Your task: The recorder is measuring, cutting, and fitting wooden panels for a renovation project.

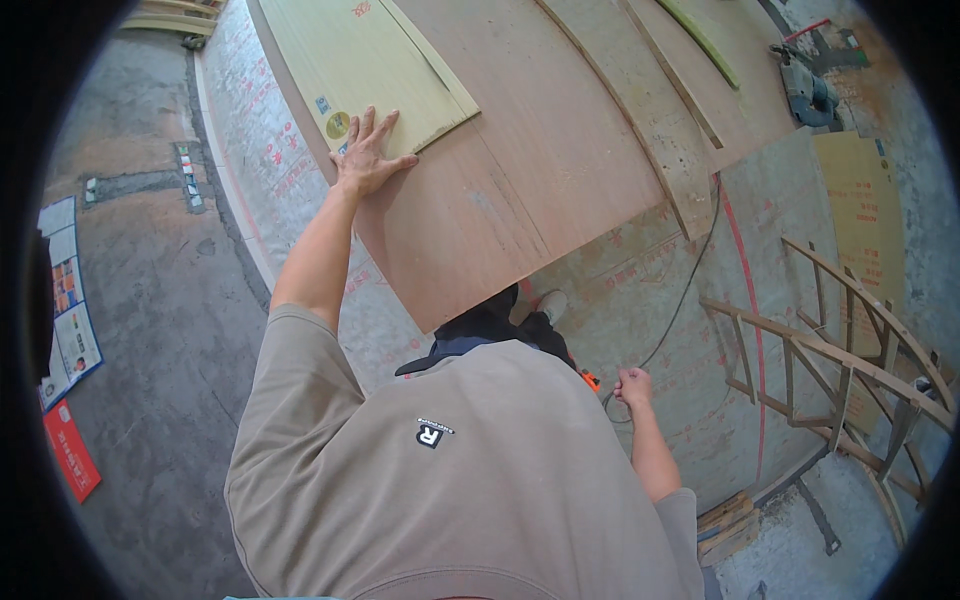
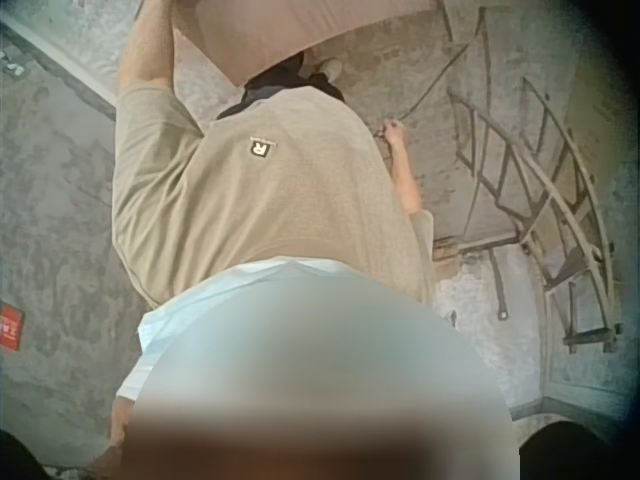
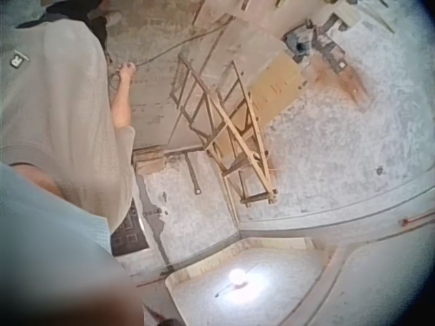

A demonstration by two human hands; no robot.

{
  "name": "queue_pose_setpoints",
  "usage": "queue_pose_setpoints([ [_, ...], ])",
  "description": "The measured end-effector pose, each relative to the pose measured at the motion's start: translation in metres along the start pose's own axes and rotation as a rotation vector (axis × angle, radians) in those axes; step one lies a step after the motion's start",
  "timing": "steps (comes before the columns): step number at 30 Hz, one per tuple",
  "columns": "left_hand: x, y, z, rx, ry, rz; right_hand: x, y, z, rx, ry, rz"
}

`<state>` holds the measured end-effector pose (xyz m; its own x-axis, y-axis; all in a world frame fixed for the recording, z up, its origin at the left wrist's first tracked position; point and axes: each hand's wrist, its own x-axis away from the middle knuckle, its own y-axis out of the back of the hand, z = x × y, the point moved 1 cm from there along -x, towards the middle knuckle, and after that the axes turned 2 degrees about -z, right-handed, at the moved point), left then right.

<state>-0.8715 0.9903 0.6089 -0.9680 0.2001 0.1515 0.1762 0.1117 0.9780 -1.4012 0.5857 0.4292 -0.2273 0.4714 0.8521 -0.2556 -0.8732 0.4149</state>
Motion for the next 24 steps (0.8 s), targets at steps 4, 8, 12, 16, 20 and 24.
queue_pose_setpoints([
  [4,-0.013,0.008,0.004,-0.011,0.003,-0.002,-0.002,-0.003,0.008,-0.006,-0.001,0.007],
  [8,-0.023,0.007,0.011,-0.016,0.003,-0.003,-0.001,-0.002,0.010,-0.024,-0.002,0.019],
  [12,-0.032,0.011,0.015,-0.028,0.006,-0.001,0.000,-0.002,0.013,-0.029,-0.013,0.013],
  [16,-0.039,0.013,0.018,-0.036,0.005,-0.005,0.000,-0.004,0.013,-0.025,-0.018,0.009],
  [20,-0.045,0.007,0.023,-0.026,-0.001,-0.016,0.001,-0.007,0.012,-0.017,-0.024,-0.009],
  [24,-0.062,0.014,0.029,-0.021,-0.013,-0.021,0.006,-0.012,0.019,-0.039,-0.028,-0.019],
])
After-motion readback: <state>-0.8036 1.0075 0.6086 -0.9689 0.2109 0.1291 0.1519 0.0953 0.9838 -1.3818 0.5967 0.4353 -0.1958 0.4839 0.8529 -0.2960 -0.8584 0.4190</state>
